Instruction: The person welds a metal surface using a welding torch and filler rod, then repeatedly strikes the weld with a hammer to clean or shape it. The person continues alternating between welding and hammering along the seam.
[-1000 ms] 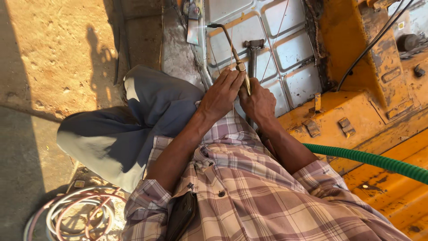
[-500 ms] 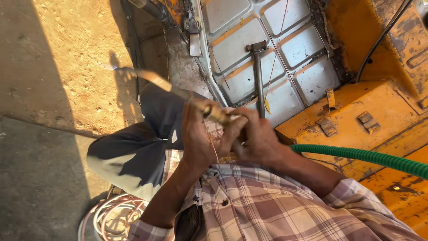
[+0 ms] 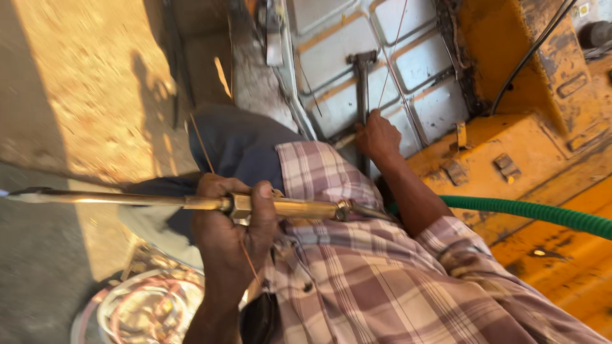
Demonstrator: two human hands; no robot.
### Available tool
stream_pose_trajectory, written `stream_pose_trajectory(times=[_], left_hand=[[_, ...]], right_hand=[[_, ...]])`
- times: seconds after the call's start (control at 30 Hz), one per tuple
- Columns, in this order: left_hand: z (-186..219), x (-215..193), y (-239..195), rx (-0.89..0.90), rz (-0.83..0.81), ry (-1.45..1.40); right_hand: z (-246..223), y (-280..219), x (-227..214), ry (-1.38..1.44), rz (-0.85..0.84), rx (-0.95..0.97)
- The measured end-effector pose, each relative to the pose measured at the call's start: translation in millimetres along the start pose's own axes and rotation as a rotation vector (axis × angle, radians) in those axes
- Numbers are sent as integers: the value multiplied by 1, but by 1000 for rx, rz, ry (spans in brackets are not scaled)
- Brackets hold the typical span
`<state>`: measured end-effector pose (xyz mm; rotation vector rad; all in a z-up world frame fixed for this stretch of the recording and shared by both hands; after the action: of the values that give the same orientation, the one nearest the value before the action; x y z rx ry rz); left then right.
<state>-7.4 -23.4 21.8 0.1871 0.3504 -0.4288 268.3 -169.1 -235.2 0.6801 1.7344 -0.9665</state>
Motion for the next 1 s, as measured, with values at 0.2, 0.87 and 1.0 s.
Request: stream_pose_trajectory(times=[0.2,0.87,1.0], left_hand=[[-11,-19,-8,-38,39,-3],[-22,-12,7,80,73,53],[-23,-9,4,74,60,48]], right_hand=[[-1,-2,9,345,161,148],[-83,28,6,240,241,-457],[-77,12,-9,618,324,-369]])
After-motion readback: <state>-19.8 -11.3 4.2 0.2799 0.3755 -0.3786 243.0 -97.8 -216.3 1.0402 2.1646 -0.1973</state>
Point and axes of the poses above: each hand's wrist, its own y-axis towards the middle knuckle, its own x-axis out of the palm, z = x × y, the point moved 1 cm from there along y, towards the middle knuckle, and after that the axes turned 10 degrees about z, right-handed, at the moved point
